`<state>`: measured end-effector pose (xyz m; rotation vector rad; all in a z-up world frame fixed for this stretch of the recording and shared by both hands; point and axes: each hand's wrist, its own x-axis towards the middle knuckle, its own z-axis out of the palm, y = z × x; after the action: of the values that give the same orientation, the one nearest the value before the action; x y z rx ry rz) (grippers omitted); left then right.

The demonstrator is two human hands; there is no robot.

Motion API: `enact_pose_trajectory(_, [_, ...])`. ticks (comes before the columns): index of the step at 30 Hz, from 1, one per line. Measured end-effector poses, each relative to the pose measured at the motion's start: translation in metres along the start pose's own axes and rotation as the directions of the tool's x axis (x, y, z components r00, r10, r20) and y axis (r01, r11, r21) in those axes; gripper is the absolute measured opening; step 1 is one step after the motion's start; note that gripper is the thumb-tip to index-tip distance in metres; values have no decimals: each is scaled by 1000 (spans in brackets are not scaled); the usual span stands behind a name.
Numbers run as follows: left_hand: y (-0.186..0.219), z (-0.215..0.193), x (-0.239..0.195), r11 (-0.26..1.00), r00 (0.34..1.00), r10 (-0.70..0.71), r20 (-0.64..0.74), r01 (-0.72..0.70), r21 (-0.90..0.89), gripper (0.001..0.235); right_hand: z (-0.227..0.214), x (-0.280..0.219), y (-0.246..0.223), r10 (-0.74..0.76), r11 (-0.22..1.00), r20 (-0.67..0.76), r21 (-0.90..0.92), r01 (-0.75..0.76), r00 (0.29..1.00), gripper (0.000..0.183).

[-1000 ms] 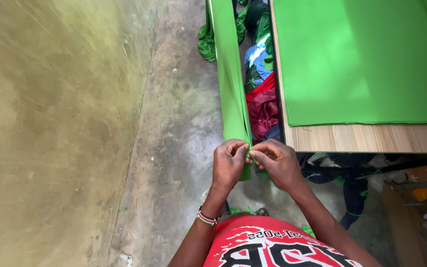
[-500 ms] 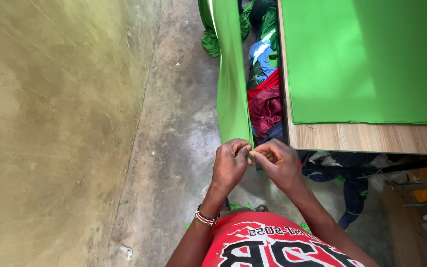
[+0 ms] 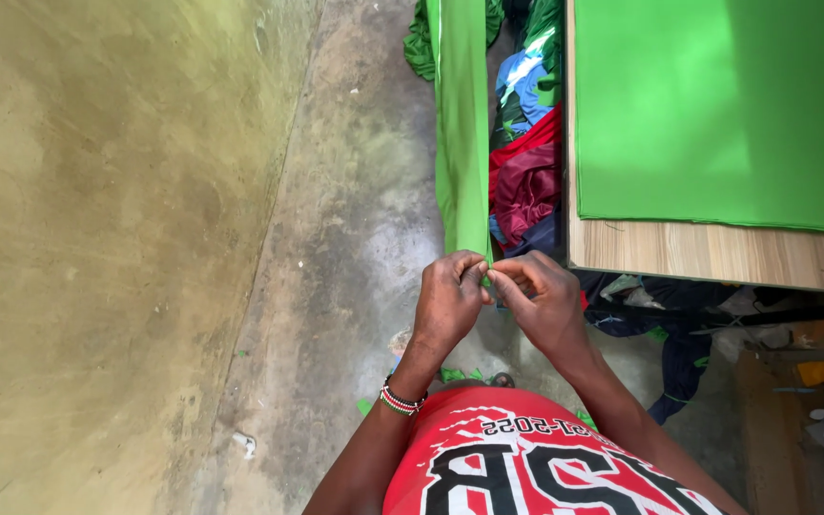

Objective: Aligning a large piece of green fabric on a cutting table and cutting it with scissors

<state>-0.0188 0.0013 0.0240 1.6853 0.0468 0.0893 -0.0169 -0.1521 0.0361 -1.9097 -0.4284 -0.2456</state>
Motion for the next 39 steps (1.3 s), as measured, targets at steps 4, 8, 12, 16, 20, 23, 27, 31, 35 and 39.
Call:
enact_pose_trajectory(4, [-8, 4, -2, 999, 1000, 10, -15, -9, 38, 16, 2, -3, 5, -26, 1000, -15, 16, 27, 1000, 11])
enact_pose_trajectory(8, [-13, 5, -1, 995, 999, 28, -20, -26, 100, 14, 1, -1, 7, -82, 994, -3, -69, 82, 997, 12])
enact_pose_trajectory(12, [-13, 9, -3, 993, 999, -13, -42, 18, 114, 16, 0, -4, 8, -113, 990, -3, -88, 112, 994, 12])
enact_pose_trajectory(16, [-28, 14, -3, 990, 998, -51, -43, 56, 126, 20, 2, -7, 12, -90, 995, 32, -44, 92, 995, 15])
enact_pose_trajectory(20, [-31, 14, -4, 988, 997, -72, -21, 74, 137, 19, 2, -8, 8, -114, 989, 63, -82, 119, 991, 16])
enact_pose_trajectory(23, [-16, 8, -3, 988, 994, -113, -2, 113, 104, 19, 3, -9, 8, -151, 976, 72, -147, 160, 986, 17])
enact_pose_trajectory(27, [-8, 13, 3, 953, 952, -280, -126, 259, -159, 23, 11, -7, 5, -325, 846, 113, -409, 342, 939, 6])
enact_pose_trajectory(31, [9, 10, 15, 945, 914, -275, -298, 200, -257, 23, 27, 5, 2, -423, 767, 60, -507, 393, 904, 6])
enact_pose_trajectory(35, [30, -8, 16, 986, 944, -123, -306, 81, -144, 26, 10, 10, -1, -268, 963, -77, 23, 270, 960, 9])
enact_pose_trajectory(39, [61, -13, 17, 931, 979, -114, -167, 47, -361, 22, 18, 0, 92, 251, 908, -143, 377, -182, 957, 21])
